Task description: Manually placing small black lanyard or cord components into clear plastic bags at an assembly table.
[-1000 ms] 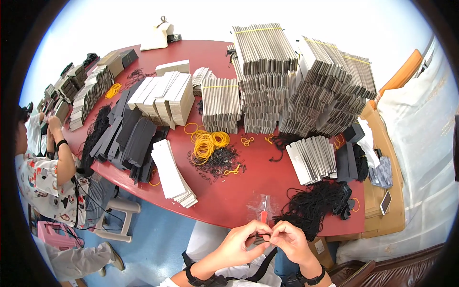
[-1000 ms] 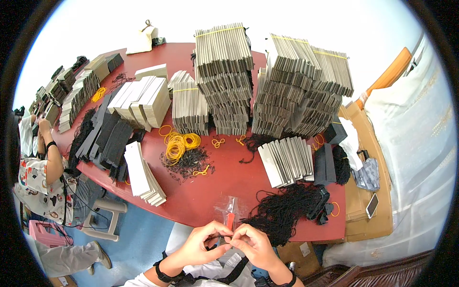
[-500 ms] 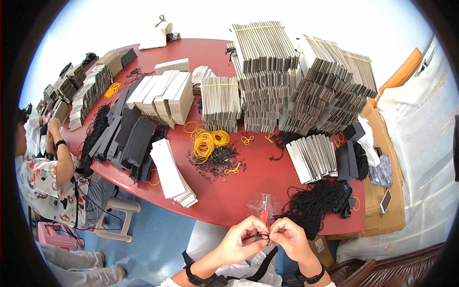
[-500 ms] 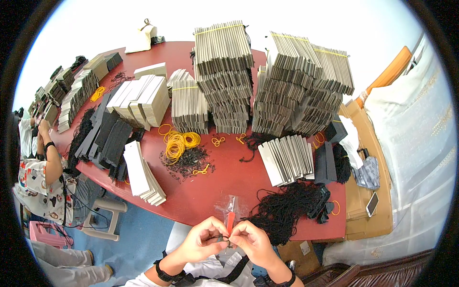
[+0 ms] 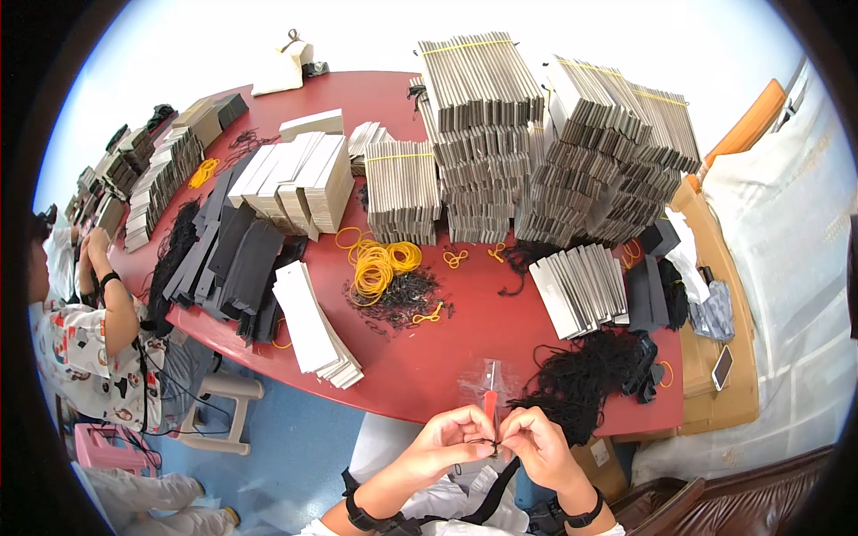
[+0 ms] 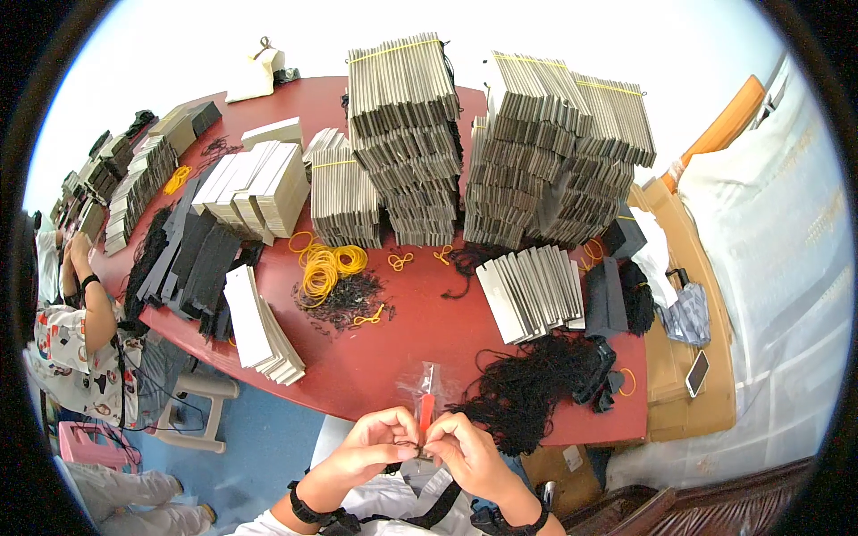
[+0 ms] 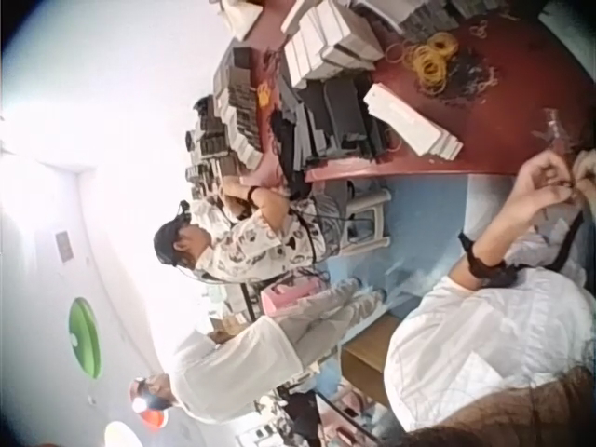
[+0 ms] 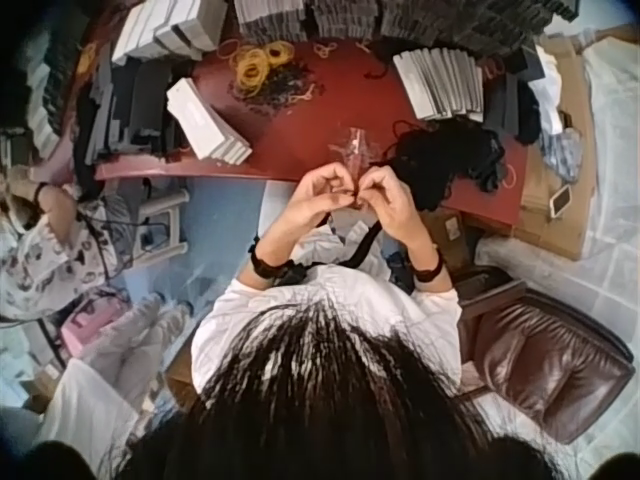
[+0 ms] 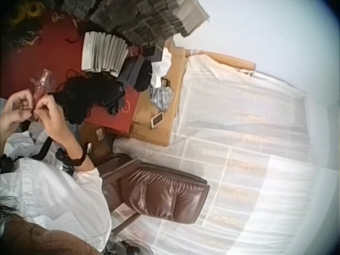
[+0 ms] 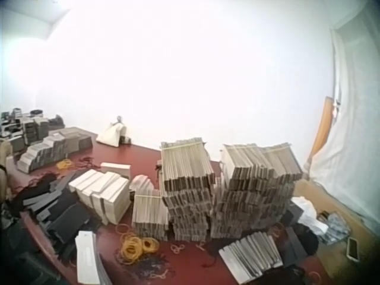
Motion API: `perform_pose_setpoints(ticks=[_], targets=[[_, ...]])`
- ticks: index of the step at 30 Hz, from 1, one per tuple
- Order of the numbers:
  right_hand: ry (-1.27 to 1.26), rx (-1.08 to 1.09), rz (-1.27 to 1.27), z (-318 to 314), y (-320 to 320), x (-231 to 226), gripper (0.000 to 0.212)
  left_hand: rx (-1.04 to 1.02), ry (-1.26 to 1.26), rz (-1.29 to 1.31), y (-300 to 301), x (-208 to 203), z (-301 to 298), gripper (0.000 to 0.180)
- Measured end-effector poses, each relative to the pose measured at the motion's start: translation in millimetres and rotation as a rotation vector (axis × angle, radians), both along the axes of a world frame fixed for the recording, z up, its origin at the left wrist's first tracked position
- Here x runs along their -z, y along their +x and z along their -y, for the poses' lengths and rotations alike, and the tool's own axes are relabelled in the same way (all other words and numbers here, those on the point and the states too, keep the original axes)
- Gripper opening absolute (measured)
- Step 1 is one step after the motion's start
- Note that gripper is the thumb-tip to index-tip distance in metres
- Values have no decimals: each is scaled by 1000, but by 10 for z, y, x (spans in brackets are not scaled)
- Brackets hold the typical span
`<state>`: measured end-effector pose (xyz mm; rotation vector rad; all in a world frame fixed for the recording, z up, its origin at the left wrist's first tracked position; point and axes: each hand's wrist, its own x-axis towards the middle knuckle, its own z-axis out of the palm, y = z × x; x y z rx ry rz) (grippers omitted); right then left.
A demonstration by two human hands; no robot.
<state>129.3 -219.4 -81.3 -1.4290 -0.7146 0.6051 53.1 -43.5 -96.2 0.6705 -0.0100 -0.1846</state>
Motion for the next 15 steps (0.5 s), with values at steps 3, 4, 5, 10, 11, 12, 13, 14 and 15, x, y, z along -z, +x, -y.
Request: perform_pose_setpoints(ticks=[3,4,5,10,11,12,13,14,15], targets=[[-73,-26,43,-1,10,3,13,-26,12,5,-9,-25,5,14],[-65,-27,173,-13,15,6,16,-23,11,1,-12,-31,6,14],[-44,-31,287,-26,18,6,20,-36,9,-35,-16,-34,6,14],[-55,24,613,-80,32,-85,27,-74,62,-56,-27,-50,-18,14],[-55,59,733,-92,29,-115,27,-98,122,-43,-30,-56,-29,13],[-54,60,733,-97,18,-149,27,-122,169,-26,-32,-63,-34,12],[-85,109,787,-96,1,-184,22,-122,184,-29,-36,-71,-33,12],[-128,150,832,-100,-10,-212,16,-167,264,17,-42,-79,-30,12],[-116,159,840,-110,-12,-228,16,-212,343,62,-48,-88,-24,12]])
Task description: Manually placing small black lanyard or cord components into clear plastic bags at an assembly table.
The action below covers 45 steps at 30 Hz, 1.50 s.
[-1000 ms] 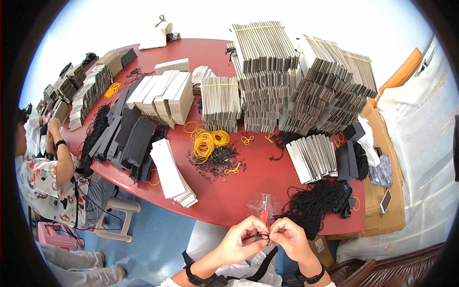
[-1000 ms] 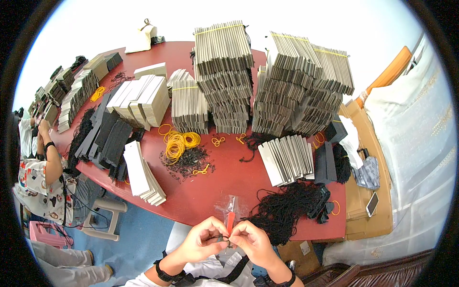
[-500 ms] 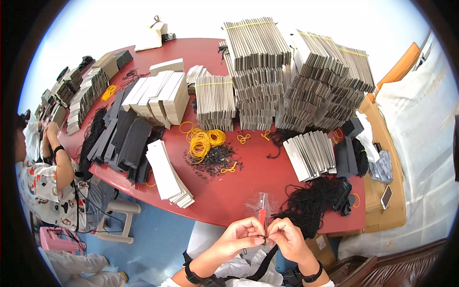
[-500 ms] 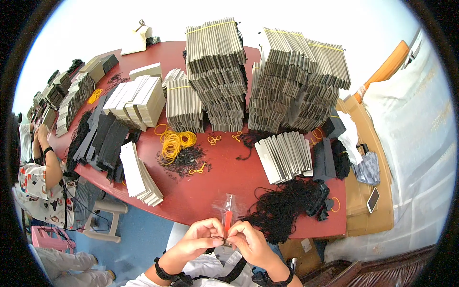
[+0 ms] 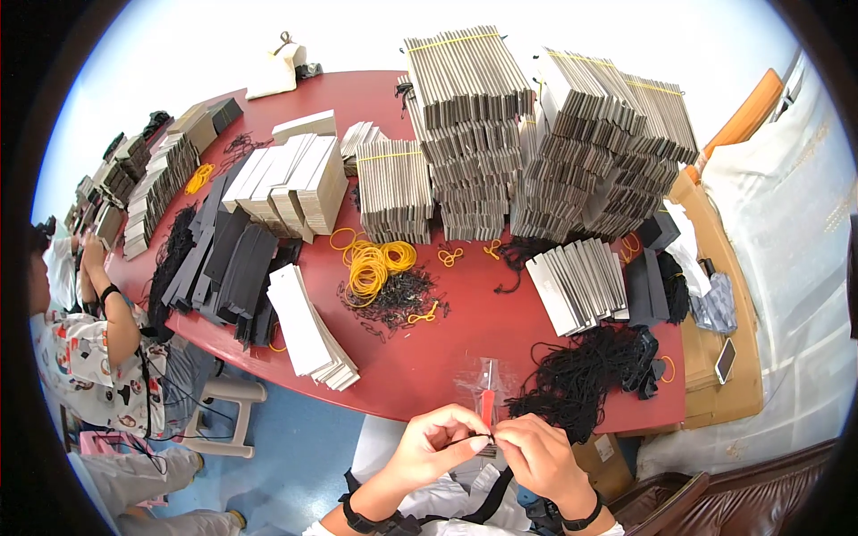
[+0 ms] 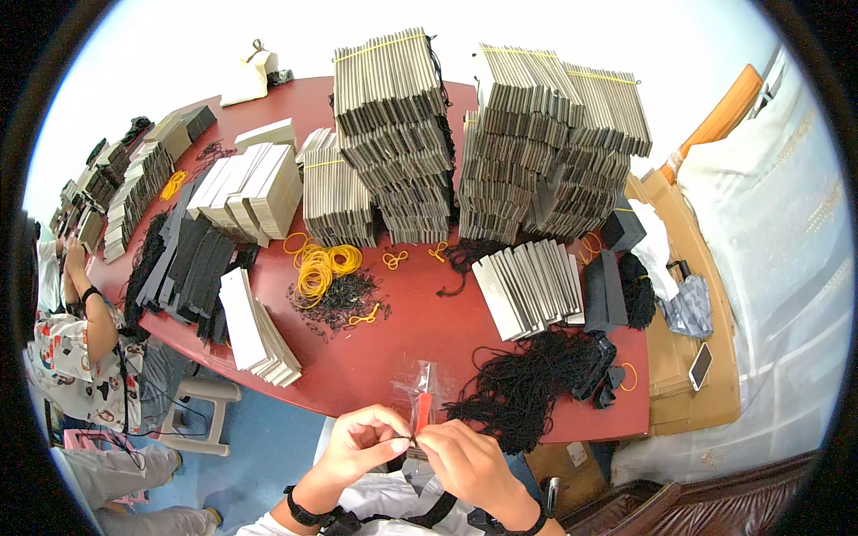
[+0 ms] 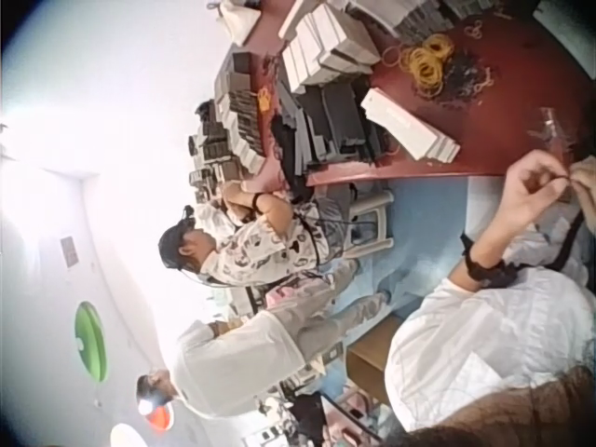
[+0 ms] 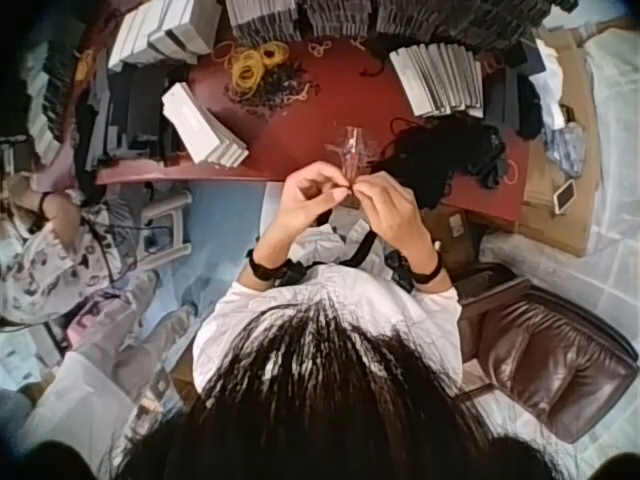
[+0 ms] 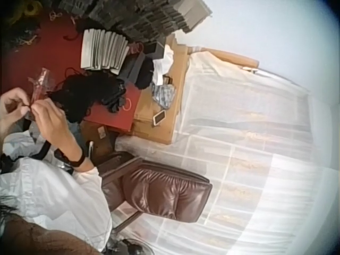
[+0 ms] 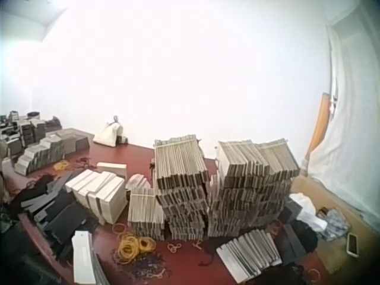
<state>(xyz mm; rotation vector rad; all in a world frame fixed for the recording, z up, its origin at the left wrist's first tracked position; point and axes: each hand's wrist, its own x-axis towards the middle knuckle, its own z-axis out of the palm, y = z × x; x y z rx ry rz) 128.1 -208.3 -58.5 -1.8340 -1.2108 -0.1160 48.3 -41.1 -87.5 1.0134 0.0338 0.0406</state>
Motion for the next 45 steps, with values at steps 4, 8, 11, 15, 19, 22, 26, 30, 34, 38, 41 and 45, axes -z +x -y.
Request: perform_pose_setpoints(ticks=[4,8,11,15,19,22,26,30,34,38,41,45], targets=[[55,59,-145,-32,-36,-15,16,-123,84,35,-10,-21,83,13],[49,125,-204,-57,-60,23,15,-265,478,109,-8,-31,110,15],[9,194,-106,-87,-81,55,18,-330,438,46,11,-39,189,15],[-30,257,71,-135,-104,100,21,-388,328,-20,25,-45,241,15],[-65,276,74,-132,-138,122,20,-359,456,-15,8,-55,219,16],[-49,284,-12,-121,-153,133,19,-356,421,-39,-2,-82,222,15],[-6,244,-233,-77,-150,125,16,-388,692,-13,-31,-159,207,15],[-39,201,-311,-19,-106,97,13,-350,892,17,-57,-236,172,19],[-89,92,-422,45,-37,35,10,-419,935,191,-26,-258,157,20],[-172,-24,-397,92,50,-48,6,-307,913,144,-50,-247,107,18],[-193,-41,-296,93,71,-96,10,-172,687,83,-52,-208,69,14],[-228,1,-123,67,26,-125,14,31,27,-124,-52,-153,93,9]])
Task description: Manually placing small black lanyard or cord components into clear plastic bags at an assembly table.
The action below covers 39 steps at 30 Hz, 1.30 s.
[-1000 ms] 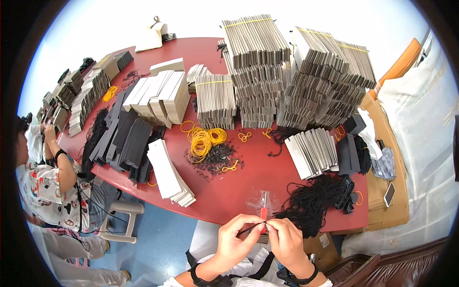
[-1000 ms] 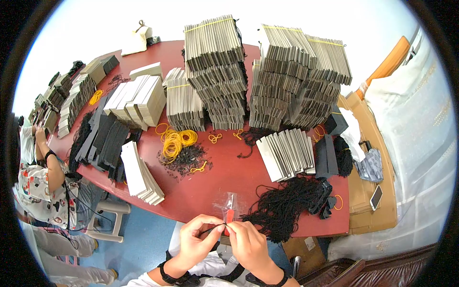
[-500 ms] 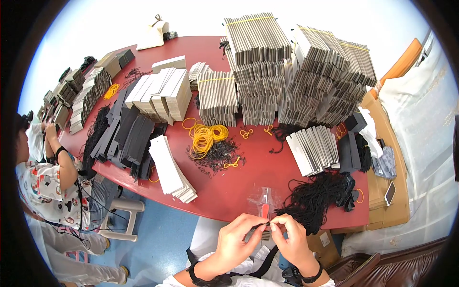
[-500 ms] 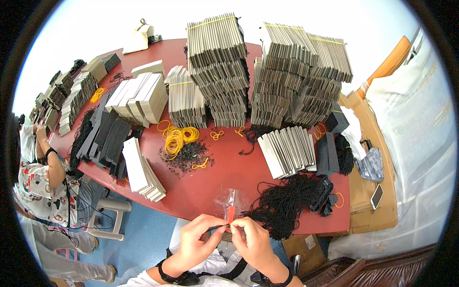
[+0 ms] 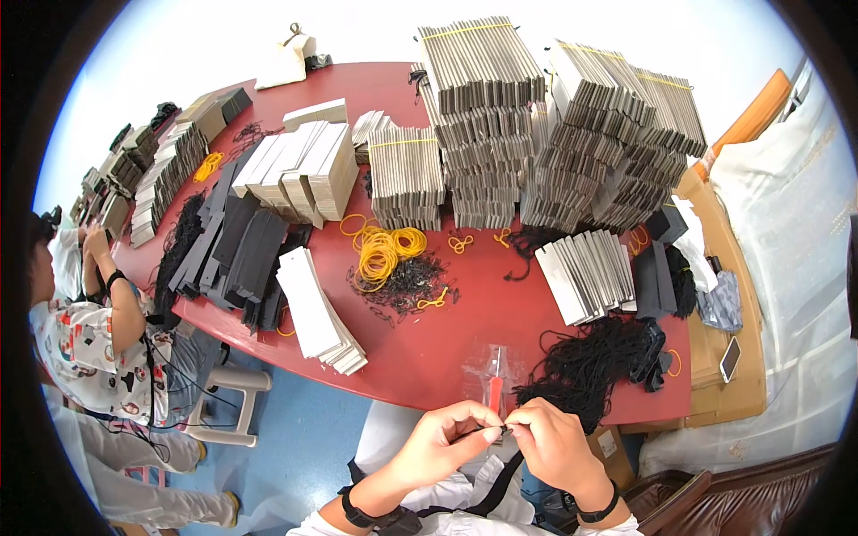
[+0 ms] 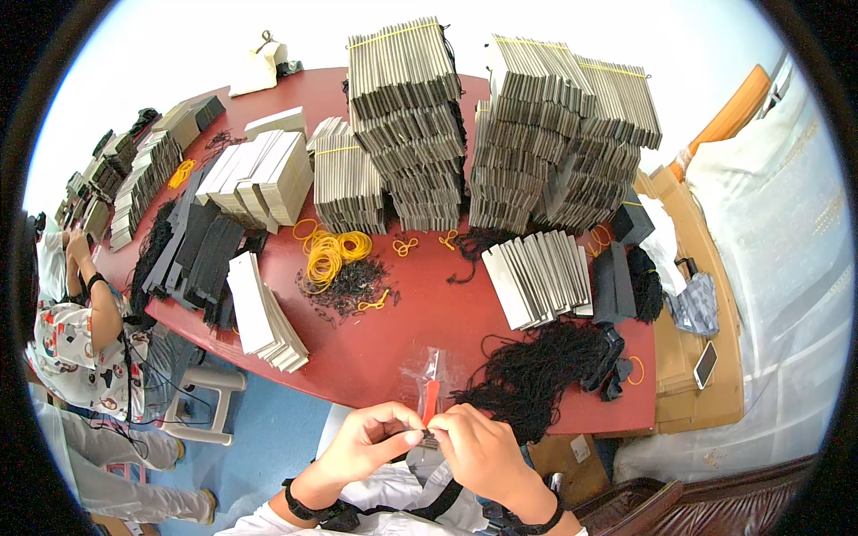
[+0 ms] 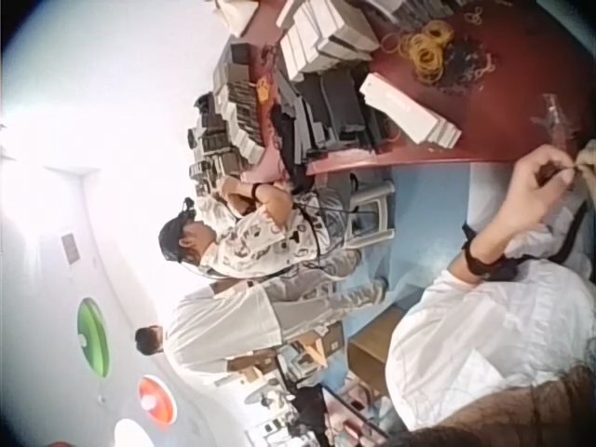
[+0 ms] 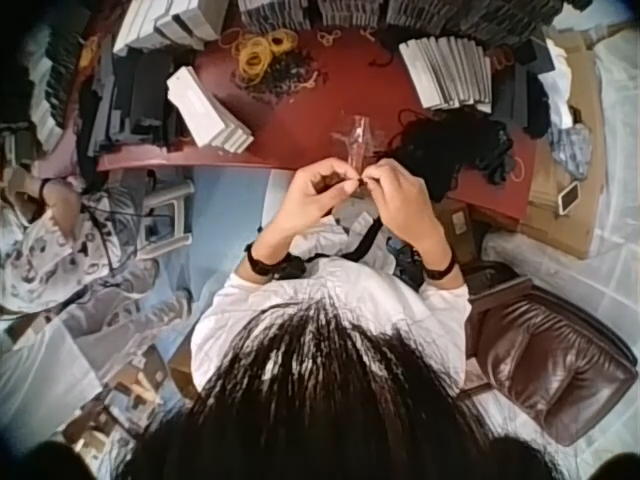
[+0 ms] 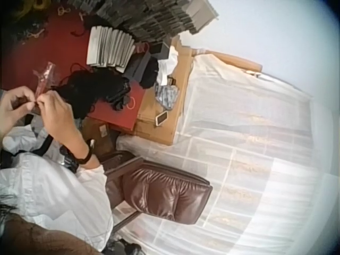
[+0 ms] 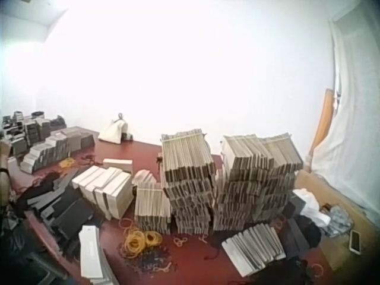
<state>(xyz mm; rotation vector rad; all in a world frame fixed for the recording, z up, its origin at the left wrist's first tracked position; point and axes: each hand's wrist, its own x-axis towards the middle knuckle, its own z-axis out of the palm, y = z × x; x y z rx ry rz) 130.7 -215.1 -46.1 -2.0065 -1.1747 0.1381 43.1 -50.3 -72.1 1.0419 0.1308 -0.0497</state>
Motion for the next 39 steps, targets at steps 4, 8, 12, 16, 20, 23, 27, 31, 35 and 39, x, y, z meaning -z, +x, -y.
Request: perform_pose_setpoints(ticks=[4,8,12,16,20,23,27,31,35,39], targets=[[52,22,170,-26,-23,8,20,24,-45,-40,-23,42,-22,9],[56,27,269,-18,-24,24,27,0,-90,-16,-21,92,-22,15],[85,32,258,-9,-11,50,27,-31,-57,-23,-18,98,-7,16],[108,52,237,-9,-4,63,28,-46,-58,-20,2,79,35,16],[66,64,289,4,1,49,28,-79,-27,-8,14,100,52,13],[13,56,334,7,23,36,27,-50,-21,5,14,134,49,15],[-3,49,298,7,37,21,24,-10,2,-28,20,160,41,13],[4,39,133,12,51,2,12,33,28,-42,37,146,15,12],[-59,-38,18,42,98,-29,7,52,95,-28,42,113,-2,10],[-119,-89,-15,60,126,-60,10,60,224,13,32,92,-38,10]])
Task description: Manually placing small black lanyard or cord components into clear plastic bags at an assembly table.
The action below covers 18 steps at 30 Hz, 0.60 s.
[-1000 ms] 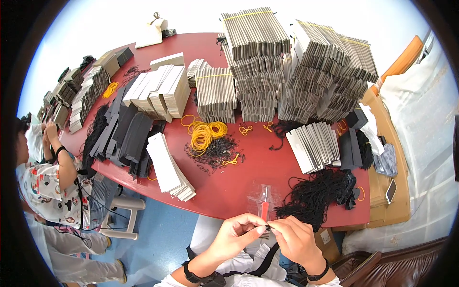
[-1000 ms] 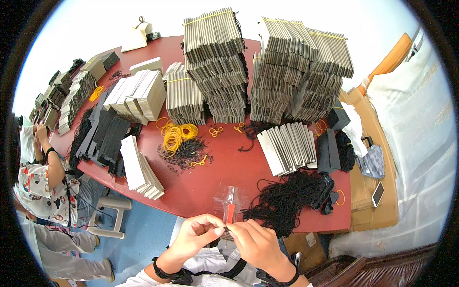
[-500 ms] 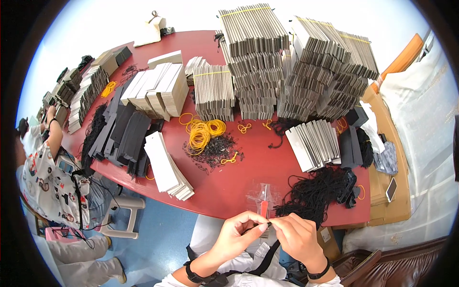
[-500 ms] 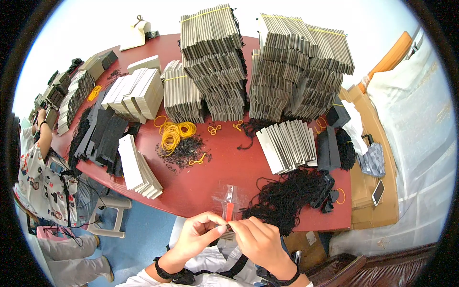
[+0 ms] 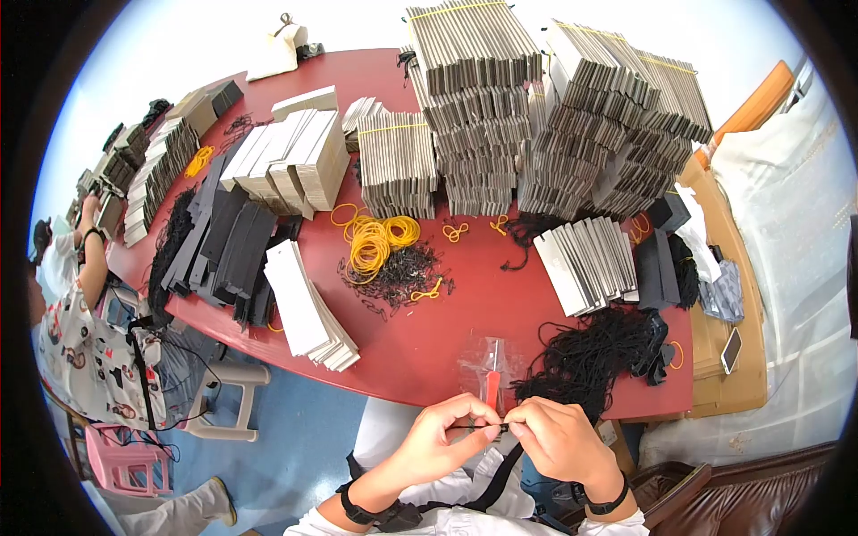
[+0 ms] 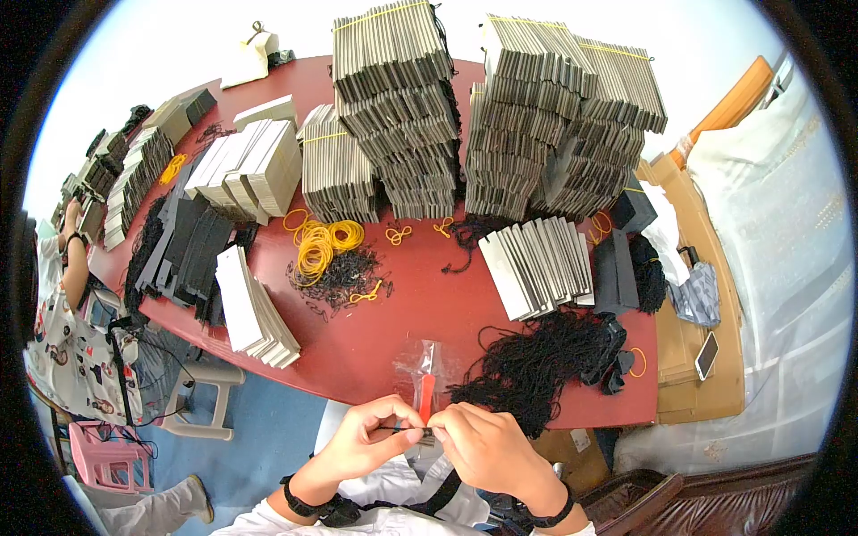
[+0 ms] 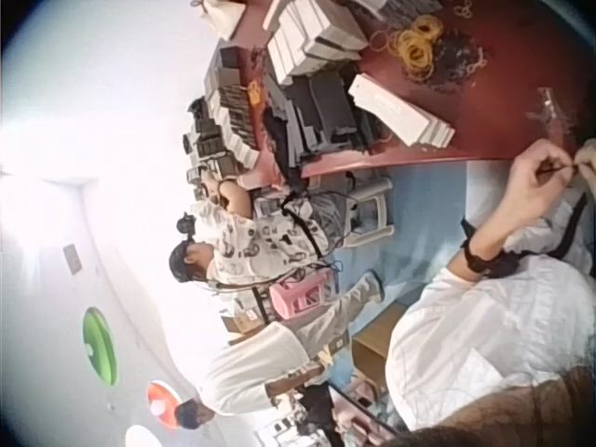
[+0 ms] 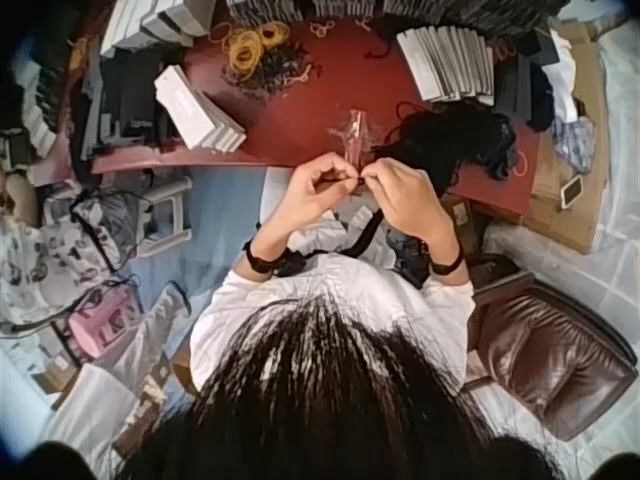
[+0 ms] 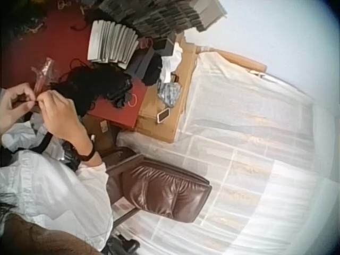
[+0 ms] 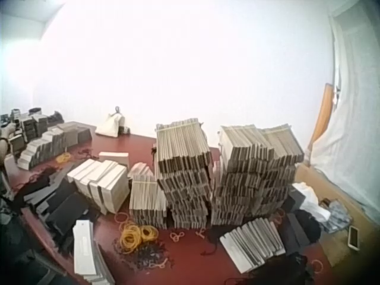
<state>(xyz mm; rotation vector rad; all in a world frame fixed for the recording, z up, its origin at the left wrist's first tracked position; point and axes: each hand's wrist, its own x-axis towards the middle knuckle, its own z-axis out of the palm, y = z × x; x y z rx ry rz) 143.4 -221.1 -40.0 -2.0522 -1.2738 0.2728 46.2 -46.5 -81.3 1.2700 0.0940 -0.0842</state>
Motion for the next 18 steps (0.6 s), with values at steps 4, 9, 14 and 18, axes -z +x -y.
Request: perform_pose_setpoints(ticks=[4,9,14,18], targets=[[0,-20,-61,-5,14,-15,11,15,-9,-15,-8,3,-9,9],[-5,-5,-35,-12,0,-4,12,-40,-47,12,1,18,30,9],[7,17,136,-23,-12,31,14,-35,66,-13,2,22,28,10],[-58,-52,207,4,6,15,18,-30,162,24,-1,6,21,10]])
